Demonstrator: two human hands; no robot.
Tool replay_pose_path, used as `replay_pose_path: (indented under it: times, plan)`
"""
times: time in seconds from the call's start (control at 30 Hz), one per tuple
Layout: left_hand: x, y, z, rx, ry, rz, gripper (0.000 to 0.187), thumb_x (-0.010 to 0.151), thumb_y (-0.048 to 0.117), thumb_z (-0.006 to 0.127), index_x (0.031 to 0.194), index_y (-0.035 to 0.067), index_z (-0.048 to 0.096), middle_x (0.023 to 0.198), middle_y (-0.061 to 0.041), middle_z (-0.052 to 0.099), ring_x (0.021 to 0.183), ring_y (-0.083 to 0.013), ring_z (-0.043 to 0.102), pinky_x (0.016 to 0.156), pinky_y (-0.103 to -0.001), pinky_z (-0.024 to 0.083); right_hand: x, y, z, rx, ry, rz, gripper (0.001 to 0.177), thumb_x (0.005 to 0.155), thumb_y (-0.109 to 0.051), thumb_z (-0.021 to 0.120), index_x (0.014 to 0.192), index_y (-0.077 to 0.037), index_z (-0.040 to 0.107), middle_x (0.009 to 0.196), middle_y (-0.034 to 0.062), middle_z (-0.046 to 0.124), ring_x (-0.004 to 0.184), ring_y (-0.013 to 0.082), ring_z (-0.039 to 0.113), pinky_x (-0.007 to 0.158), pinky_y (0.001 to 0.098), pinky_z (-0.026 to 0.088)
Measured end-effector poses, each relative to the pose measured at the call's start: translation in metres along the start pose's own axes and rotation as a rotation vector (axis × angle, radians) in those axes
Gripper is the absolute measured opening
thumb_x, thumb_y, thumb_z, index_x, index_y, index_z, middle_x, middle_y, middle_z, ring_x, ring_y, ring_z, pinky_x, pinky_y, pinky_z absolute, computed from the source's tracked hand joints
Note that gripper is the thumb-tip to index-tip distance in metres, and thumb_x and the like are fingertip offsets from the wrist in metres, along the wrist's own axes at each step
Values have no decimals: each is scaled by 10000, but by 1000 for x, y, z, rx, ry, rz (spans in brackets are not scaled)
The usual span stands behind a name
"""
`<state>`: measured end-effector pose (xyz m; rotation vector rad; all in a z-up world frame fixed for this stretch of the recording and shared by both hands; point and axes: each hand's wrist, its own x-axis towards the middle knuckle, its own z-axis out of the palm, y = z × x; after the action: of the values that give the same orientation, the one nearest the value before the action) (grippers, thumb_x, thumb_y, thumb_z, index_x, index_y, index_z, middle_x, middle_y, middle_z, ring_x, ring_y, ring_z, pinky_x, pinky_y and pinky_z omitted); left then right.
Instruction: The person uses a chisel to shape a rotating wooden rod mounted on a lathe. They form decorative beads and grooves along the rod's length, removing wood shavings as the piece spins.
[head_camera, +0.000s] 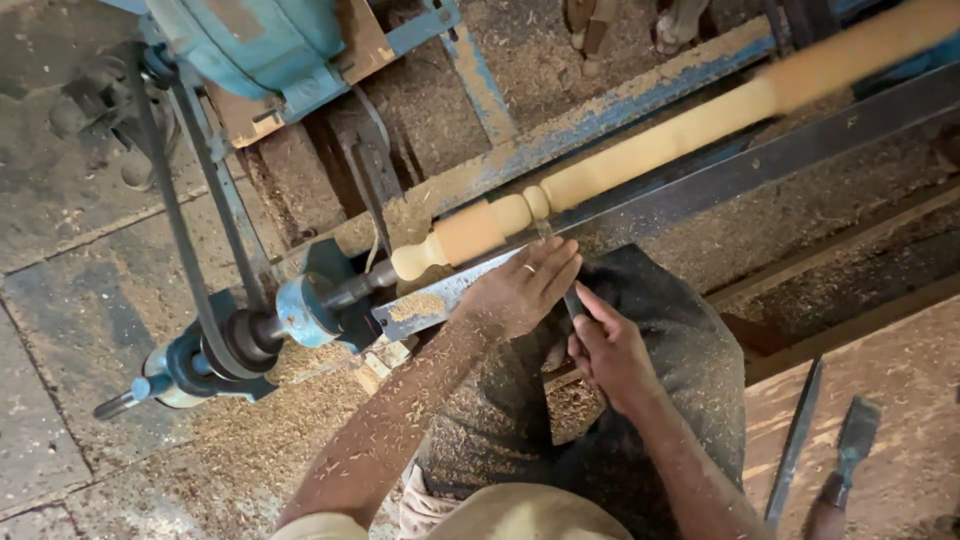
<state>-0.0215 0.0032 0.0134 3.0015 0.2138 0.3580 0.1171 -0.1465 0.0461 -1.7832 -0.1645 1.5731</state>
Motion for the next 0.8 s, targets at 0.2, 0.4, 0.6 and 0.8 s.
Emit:
replay_pose_path:
  times: [0.2,0.4,0.6,0.8]
  plan:
    - [7,3,5,-32,-86,-21,571,952,196,516,1494,17,510,1574,-121,489,1462,-282,456,1206,-430,387,10,-3,-28,-82,-51,-21,561,1014,-169,500,1571,-217,452,692,12,588,506,75,441,460,256,406]
    - [1,1,7,-20,-54,-24,510,995,208,531,1456,-11,536,1523,-153,541,1442,-301,496,1202,-446,413,13,17,-6,103,-51,-9,555,1017,-167,529,1567,-206,469,699,25,580,516,73,442,458,255,387]
    - [-3,2,13,-11,22,-54,492,979,204,564,1420,-13,569,1472,-183,592,1384,-303,562,1155,-425,469,2,20,26,176,7,-16,551,1035,-181,496,1585,-189,461,716,11,567,534,68,426,458,259,371]
    - [-6,0,21,-68,47,-75,477,988,178,583,1412,-38,564,1469,-198,572,1372,-333,575,1149,-441,494,-3,25,55,296,76,7,584,1030,-189,498,1600,-191,370,707,16,539,518,86,408,453,275,358]
